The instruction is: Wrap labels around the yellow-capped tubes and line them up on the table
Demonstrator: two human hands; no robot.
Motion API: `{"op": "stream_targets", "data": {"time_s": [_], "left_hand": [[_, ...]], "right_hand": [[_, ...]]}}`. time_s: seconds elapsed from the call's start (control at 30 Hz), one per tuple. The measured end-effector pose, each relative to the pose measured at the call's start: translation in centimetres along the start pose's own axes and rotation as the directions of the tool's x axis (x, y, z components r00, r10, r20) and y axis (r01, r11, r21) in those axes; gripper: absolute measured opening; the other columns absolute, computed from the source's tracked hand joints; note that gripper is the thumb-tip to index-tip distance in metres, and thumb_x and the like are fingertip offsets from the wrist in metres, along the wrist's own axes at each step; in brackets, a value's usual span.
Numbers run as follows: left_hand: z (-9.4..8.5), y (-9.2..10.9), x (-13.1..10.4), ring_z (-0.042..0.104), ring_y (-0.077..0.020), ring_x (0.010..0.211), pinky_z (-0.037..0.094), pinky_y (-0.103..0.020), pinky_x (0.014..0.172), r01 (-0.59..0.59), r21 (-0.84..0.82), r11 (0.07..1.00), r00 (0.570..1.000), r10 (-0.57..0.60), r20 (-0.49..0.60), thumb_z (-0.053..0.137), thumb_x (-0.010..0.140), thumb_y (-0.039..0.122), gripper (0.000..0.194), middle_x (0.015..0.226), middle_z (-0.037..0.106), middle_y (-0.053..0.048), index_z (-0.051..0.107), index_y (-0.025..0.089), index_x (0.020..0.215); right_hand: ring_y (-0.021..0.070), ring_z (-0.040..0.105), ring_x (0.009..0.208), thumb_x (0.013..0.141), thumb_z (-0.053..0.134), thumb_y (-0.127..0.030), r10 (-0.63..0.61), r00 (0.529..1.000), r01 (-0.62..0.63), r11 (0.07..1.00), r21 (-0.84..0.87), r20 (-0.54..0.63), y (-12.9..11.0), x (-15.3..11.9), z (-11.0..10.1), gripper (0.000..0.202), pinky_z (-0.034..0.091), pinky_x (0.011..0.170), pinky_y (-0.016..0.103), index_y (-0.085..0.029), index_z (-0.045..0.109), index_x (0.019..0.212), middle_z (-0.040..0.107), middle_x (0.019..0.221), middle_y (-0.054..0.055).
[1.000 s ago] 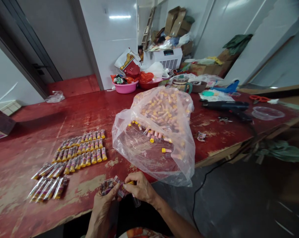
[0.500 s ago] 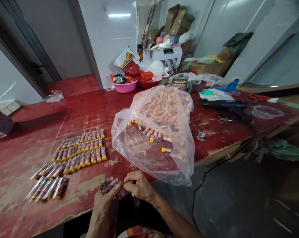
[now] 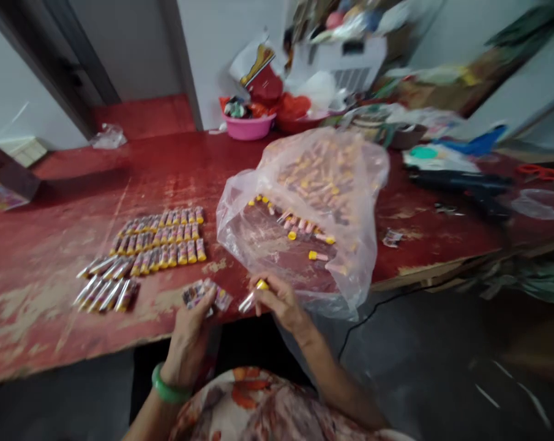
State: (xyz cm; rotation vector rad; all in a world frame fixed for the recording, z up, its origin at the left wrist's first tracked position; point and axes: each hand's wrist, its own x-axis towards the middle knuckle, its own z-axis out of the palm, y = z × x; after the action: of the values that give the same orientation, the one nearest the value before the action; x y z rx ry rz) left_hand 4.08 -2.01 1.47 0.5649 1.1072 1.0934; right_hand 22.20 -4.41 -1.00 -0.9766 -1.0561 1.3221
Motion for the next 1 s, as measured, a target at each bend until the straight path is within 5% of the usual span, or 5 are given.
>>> {"op": "stream_targets", "data": {"time_s": [0.2,0.37,0.6,0.77,1.0], "left_hand": [[0.6,-0.2,0.2,0.063,-0.0100,0.061,0.055,-0.020,0.054,0.047,-0.208,0.977,0.997,-0.059,-0.049,0.083,0.063,0.020,0.024,0.074,0.069,0.001,0.069,0.013,0.080],[0.8,-0.2,-0.2,0.060,-0.0087,0.055,0.054,-0.018,0.049,0.109,-0.234,0.966,0.991,-0.125,-0.055,0.085,0.060,0.022,0.025,0.068,0.067,0.001,0.069,0.012,0.077],[0.5,-0.1,0.0,0.060,-0.0083,0.055,0.054,-0.018,0.051,0.085,-0.273,0.958,0.990,-0.112,-0.087,0.085,0.060,0.022,0.025,0.068,0.067,0.002,0.067,0.013,0.074],[0.1,-0.2,-0.4,0.061,-0.0090,0.057,0.055,-0.020,0.053,0.069,-0.274,0.959,0.990,-0.099,-0.098,0.085,0.061,0.023,0.026,0.070,0.068,0.001,0.067,0.013,0.076],[0.1,0.0,-1.1,0.063,-0.0110,0.060,0.057,-0.023,0.056,-0.009,-0.204,0.979,0.990,-0.021,-0.142,0.086,0.058,0.027,0.031,0.072,0.068,0.000,0.067,0.012,0.077]], "right_hand": [[0.0149,0.062,0.081,0.083,0.065,-0.024,-0.179,0.984,0.179,0.981,0.072,-0.006,-0.3,-1.4,-0.6,0.019,0.058,0.066,0.031,-0.023,0.057,0.100,0.053,0.103,0.003],[0.0197,0.059,0.095,0.083,0.064,-0.019,-0.302,0.953,0.299,0.940,-0.164,0.010,-0.4,-1.4,0.5,0.018,0.053,0.082,0.038,-0.022,0.058,0.099,0.056,0.101,0.005],[0.0187,0.060,0.090,0.080,0.066,-0.013,-0.542,0.840,0.468,0.753,-0.463,-0.030,0.0,-1.3,2.3,0.023,0.049,0.081,0.036,-0.021,0.059,0.100,0.060,0.097,0.005],[0.0194,0.063,0.087,0.079,0.068,-0.015,-0.526,0.842,0.437,0.794,-0.423,-0.118,1.2,-1.7,3.2,0.022,0.052,0.077,0.036,-0.021,0.060,0.099,0.063,0.093,0.004],[0.0203,0.064,0.087,0.076,0.072,-0.014,-0.659,0.746,0.483,0.637,-0.601,-0.098,1.3,-2.0,3.6,0.026,0.054,0.077,0.036,-0.021,0.061,0.099,0.066,0.092,0.005]]}}
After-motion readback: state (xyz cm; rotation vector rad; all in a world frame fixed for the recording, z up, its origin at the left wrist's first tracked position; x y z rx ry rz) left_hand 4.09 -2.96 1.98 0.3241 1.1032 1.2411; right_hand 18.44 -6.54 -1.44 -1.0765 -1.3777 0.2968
